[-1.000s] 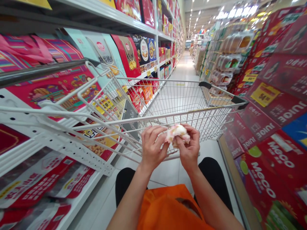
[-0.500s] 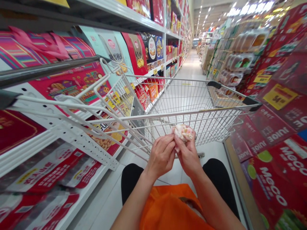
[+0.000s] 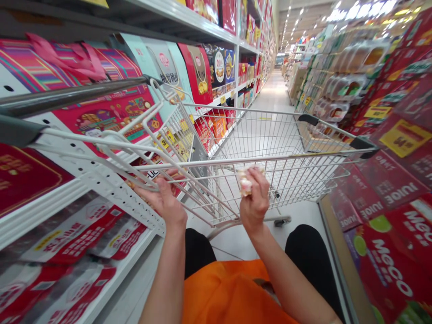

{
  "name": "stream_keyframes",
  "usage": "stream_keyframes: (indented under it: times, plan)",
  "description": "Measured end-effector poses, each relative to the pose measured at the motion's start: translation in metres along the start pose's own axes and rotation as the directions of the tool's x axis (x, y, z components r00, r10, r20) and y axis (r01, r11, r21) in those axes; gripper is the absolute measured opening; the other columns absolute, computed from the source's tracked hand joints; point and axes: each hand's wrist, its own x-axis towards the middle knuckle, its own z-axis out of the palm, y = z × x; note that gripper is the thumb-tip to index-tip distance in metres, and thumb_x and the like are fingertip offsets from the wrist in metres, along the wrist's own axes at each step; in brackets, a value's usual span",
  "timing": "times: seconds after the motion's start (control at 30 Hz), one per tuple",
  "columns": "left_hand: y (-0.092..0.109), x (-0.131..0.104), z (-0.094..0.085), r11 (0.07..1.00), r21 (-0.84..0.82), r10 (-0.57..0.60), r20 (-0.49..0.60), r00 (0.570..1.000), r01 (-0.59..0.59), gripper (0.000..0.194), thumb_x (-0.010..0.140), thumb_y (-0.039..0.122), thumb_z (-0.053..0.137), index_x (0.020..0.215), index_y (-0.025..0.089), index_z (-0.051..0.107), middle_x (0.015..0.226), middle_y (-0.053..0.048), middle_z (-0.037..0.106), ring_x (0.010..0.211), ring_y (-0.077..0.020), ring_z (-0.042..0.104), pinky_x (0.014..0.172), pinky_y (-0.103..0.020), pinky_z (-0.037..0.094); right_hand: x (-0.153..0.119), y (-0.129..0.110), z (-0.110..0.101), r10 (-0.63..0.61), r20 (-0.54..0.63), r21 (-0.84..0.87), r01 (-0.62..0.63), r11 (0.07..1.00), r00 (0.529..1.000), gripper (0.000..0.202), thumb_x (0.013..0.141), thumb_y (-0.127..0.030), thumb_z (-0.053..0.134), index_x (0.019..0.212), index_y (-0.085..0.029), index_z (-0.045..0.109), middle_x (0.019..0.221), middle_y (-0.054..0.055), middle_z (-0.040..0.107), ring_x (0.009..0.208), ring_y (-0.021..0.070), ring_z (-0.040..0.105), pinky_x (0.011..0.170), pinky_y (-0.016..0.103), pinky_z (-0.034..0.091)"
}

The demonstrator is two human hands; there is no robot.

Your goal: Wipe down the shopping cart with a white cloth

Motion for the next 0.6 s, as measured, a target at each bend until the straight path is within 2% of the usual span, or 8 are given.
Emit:
stream_keyframes:
  times: [0.07,0.13,0.17,0.3,0.37,0.47,0.6]
  plan:
    - [-0.004,0.002,0.003,0.996,-0.083,-0.03,-0.009,1.0,0.029,0.066,0.086,0.067,0.057,0.13,0.026,0.029,0.084,0.004,0.058,0.066,-0.0122,0.059,0.064,-0.027,0.05,-0.002,-0.006,0.004,-0.13,0.076,0.036,0.128,0.991,0.989,0.035,0.099,-0.013,0.048,0.129,-0.024,0.059,0.121,0.007,0.067,0.126,0.0188,0.061,0.108,0.04,0.055]
    - [-0.009,0.003,0.002,0.993,-0.119,-0.006,-0.004,1.0,0.005,0.072,0.083,0.069,0.062,0.131,0.027,0.029,0.076,0.007,0.056,0.058,-0.0101,0.054,0.058,-0.024,0.046,-0.001,0.003,-0.001,-0.199,0.105,0.029,0.197,0.98,0.974,0.033,0.099,-0.014,0.049,0.129,-0.024,0.06,0.12,0.007,0.068,0.126,0.0193,0.061,0.107,0.039,0.056]
    - [-0.012,0.002,0.001,0.992,-0.124,-0.005,0.011,1.0,0.006,0.076,0.081,0.07,0.063,0.134,0.028,0.028,0.076,0.007,0.055,0.058,-0.0098,0.053,0.058,-0.024,0.045,0.001,0.012,-0.005,-0.195,0.082,0.003,0.195,0.981,0.977,0.03,0.099,-0.016,0.05,0.126,-0.024,0.062,0.119,0.007,0.068,0.125,0.0199,0.062,0.107,0.04,0.057]
    - [-0.016,-0.001,-0.001,0.991,-0.127,-0.049,-0.006,0.999,0.048,0.078,0.082,0.071,0.061,0.141,0.031,0.028,0.081,0.004,0.055,0.062,-0.0118,0.054,0.057,-0.024,0.043,0.01,0.056,-0.025,-0.041,-0.138,-0.152,0.02,0.988,0.99,0.02,0.097,-0.017,0.056,0.11,-0.019,0.07,0.116,0.01,0.069,0.119,0.0229,0.066,0.103,0.045,0.058]
    - [-0.014,-0.004,0.003,0.991,-0.135,-0.029,-0.036,0.999,0.024,0.071,0.085,0.071,0.057,0.138,0.03,0.032,0.079,0.003,0.054,0.062,-0.0124,0.054,0.056,-0.025,0.043,0.011,0.062,-0.026,0.034,-0.217,-0.195,-0.078,0.978,0.975,0.019,0.096,-0.016,0.056,0.107,-0.017,0.071,0.115,0.012,0.07,0.116,0.0235,0.067,0.102,0.047,0.058]
    - [-0.011,-0.008,0.009,0.985,-0.172,0.006,-0.048,0.999,-0.014,0.06,0.089,0.067,0.053,0.132,0.027,0.039,0.077,0.003,0.055,0.062,-0.0126,0.053,0.058,-0.025,0.044,0.004,0.04,-0.015,0.091,-0.212,-0.174,-0.13,0.976,0.973,0.02,0.096,-0.015,0.055,0.11,-0.018,0.07,0.118,0.012,0.07,0.119,0.0238,0.067,0.103,0.047,0.058]
    - [-0.009,-0.014,0.013,0.98,-0.199,-0.011,-0.05,0.999,0.001,0.056,0.09,0.067,0.052,0.128,0.026,0.042,0.078,0.003,0.056,0.06,-0.0116,0.053,0.055,-0.023,0.043,-0.017,-0.021,0.011,0.034,-0.043,0.016,-0.033,0.999,0.999,0.03,0.097,-0.012,0.053,0.123,-0.021,0.065,0.128,0.01,0.067,0.131,0.0221,0.06,0.108,0.042,0.056]
